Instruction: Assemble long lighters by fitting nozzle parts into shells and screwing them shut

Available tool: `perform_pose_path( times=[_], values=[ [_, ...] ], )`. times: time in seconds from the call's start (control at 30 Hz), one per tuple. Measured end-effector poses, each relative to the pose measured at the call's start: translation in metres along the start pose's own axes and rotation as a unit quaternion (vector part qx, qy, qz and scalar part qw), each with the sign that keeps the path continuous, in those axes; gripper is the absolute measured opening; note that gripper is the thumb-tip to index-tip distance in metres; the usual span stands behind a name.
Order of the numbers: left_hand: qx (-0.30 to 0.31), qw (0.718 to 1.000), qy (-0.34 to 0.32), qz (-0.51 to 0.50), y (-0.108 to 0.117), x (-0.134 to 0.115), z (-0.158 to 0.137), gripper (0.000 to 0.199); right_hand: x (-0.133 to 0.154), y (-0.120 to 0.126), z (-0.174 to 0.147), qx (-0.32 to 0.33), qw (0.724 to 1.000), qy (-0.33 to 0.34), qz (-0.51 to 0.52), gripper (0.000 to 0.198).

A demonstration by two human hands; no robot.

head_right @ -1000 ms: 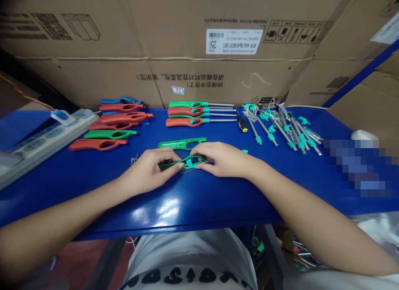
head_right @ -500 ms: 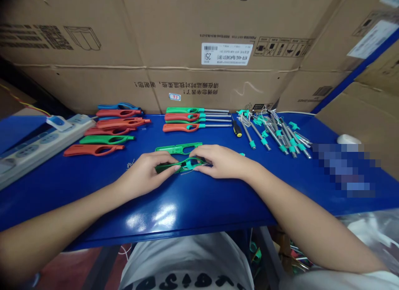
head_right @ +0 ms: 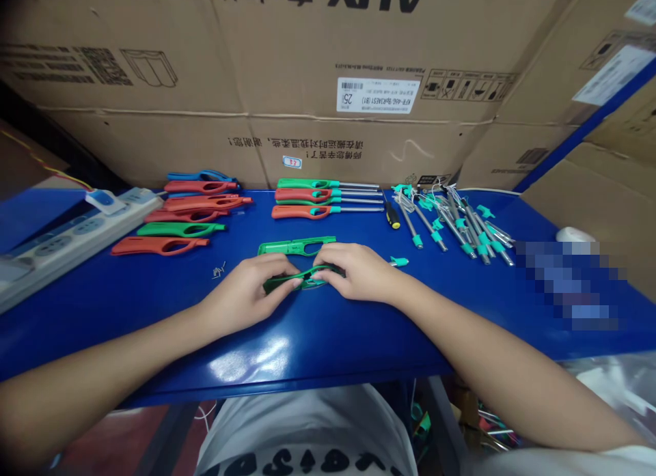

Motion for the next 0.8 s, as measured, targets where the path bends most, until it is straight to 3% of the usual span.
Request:
perform_pose_path(
  times=[0.13, 0.4, 0.8],
  values=[
    [0.002, 1.0, 0.015, 0.0, -0.0006, 0.0037, 0.0007, 0.016, -0.002, -0.0011, 0.0001, 0.014, 0.999, -0.019, -0.028, 0.017],
    [0.008, 0.999, 0.041, -0.006, -0.0023, 0.0041, 0.002, 0.014, -0.001, 0.0065, -0.0008, 0.061, 0.998, -0.018, 0.025, 0.021],
    [0.012, 1.0, 0.016, -0.011, 0.0001, 0.0054, 0.0054, 0.02, -0.0025, 0.0057, -0.0004, 0.047, 0.997, -0.056, 0.028, 0.023]
  ],
)
Point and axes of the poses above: each hand's wrist, its own z-axis towards the middle knuckle, its own y-axis out of the back of the hand, x = y × z, the point moved 5 cm from there along z, towards the middle knuckle, and after that the axes turned 6 degrees about y, right-handed, at the moved point
